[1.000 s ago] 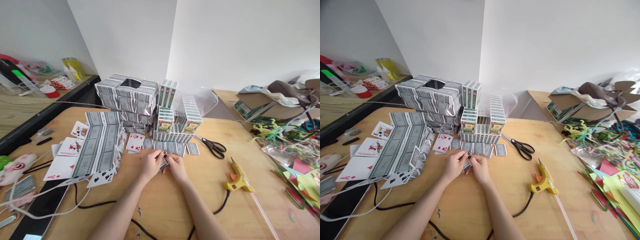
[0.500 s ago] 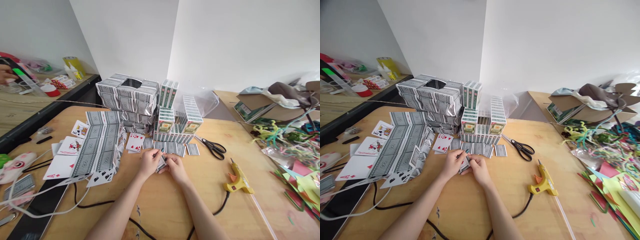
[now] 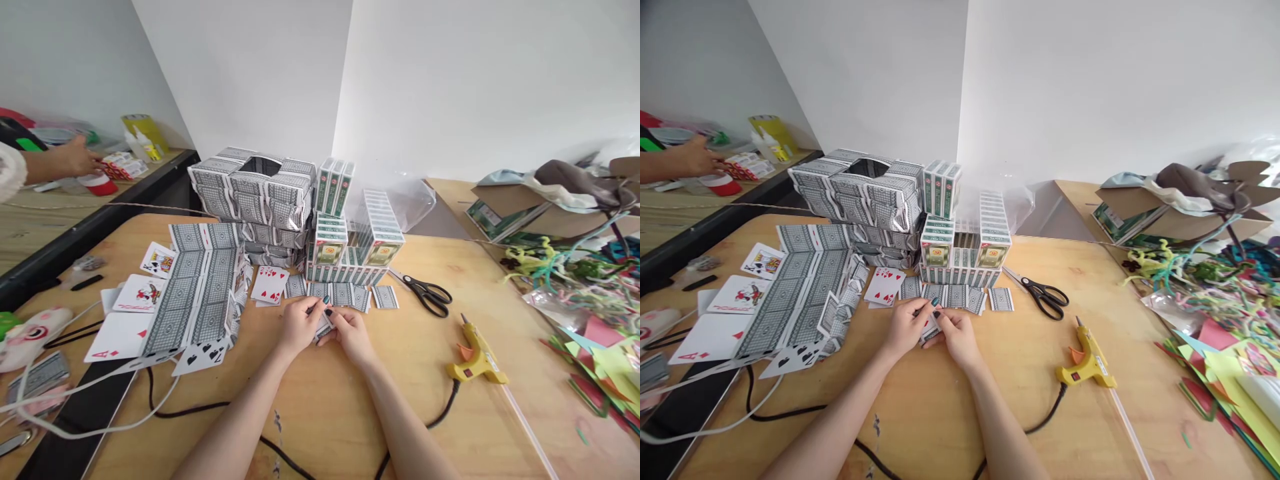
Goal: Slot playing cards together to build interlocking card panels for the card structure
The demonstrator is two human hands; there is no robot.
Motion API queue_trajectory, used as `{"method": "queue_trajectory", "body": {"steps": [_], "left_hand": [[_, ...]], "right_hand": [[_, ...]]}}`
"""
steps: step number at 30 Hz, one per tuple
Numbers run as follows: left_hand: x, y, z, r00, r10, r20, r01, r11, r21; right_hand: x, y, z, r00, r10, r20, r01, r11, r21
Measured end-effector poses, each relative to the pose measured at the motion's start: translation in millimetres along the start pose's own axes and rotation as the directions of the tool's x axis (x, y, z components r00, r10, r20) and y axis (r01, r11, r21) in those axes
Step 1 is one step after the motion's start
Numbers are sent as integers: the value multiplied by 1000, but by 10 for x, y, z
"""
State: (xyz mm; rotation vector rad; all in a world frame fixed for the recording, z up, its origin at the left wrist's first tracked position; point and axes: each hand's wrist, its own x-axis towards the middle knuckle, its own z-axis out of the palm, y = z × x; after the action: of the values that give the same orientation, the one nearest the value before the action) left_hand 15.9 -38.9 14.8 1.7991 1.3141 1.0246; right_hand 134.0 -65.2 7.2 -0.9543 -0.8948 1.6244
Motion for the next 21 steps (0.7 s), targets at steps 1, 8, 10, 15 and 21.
{"method": "queue_trajectory", "body": {"steps": [1, 8, 10, 15, 21], "left_hand": [[-3, 3, 2, 1000, 7, 0, -7, 1000, 11], [-15, -16, 16, 999, -26, -22, 27, 999, 46], [-9, -31, 17, 998, -47, -32, 48, 999, 25], [22, -67, 11, 995, -94, -35, 92, 994, -56], [25, -35, 11, 988, -136, -78, 130, 988, -82]], "right_hand": [[1, 2, -1, 1000, 0, -8, 0, 1000, -2], [1, -8, 8, 1000, 9, 11, -9, 1000, -7], [-6, -27, 17, 999, 8, 46, -8, 1000, 6], [-26, -58, 50, 996, 20, 83, -22, 1000, 16], [-32, -55, 56, 994, 26, 103, -32, 998, 51]]}}
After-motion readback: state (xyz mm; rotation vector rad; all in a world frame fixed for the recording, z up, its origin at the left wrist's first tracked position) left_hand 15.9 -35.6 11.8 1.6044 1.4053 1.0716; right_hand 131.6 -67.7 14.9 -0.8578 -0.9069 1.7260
